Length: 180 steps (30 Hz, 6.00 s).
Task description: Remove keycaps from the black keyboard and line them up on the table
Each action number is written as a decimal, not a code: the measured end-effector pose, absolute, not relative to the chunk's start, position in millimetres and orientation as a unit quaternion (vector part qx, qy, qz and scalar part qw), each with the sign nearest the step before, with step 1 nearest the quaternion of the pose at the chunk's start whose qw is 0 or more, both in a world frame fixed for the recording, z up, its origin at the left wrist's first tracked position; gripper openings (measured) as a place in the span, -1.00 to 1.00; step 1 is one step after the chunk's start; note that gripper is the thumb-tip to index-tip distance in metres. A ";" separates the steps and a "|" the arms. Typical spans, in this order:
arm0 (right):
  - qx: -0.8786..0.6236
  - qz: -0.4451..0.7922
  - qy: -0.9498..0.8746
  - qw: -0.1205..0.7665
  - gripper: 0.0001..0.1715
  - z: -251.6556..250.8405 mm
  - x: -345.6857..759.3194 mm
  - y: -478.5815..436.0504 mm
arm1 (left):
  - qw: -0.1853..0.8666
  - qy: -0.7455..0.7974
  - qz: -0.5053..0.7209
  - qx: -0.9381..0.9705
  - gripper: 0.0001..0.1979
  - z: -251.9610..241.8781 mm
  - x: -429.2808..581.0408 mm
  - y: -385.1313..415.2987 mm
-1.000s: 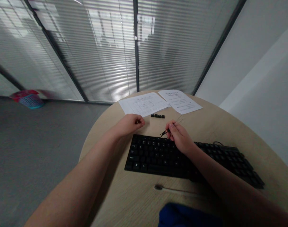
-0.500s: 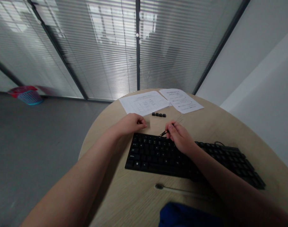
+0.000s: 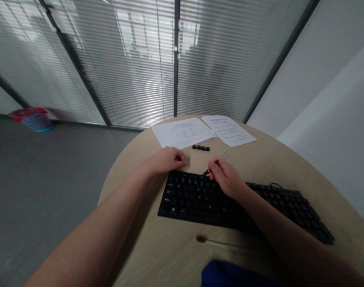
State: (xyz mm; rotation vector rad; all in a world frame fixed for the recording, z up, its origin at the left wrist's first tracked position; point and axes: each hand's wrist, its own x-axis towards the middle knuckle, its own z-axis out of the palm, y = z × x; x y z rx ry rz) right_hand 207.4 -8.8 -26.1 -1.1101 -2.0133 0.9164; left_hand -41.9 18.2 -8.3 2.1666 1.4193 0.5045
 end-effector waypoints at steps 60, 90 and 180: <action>-0.361 0.210 -0.814 0.403 -0.77 -29.2 207.0 -13.5 | 0.282 0.456 0.265 0.802 -0.67 4.0 -10.5 -3.9; -0.331 0.127 -0.848 0.395 -0.76 -18.1 200.7 -21.2 | 0.299 0.504 0.382 0.715 -0.82 -7.3 -1.7 4.4; -0.502 0.250 -0.815 0.150 -0.60 -33.0 240.3 146.8 | 0.142 0.489 0.271 0.817 -0.73 -5.9 -27.5 12.9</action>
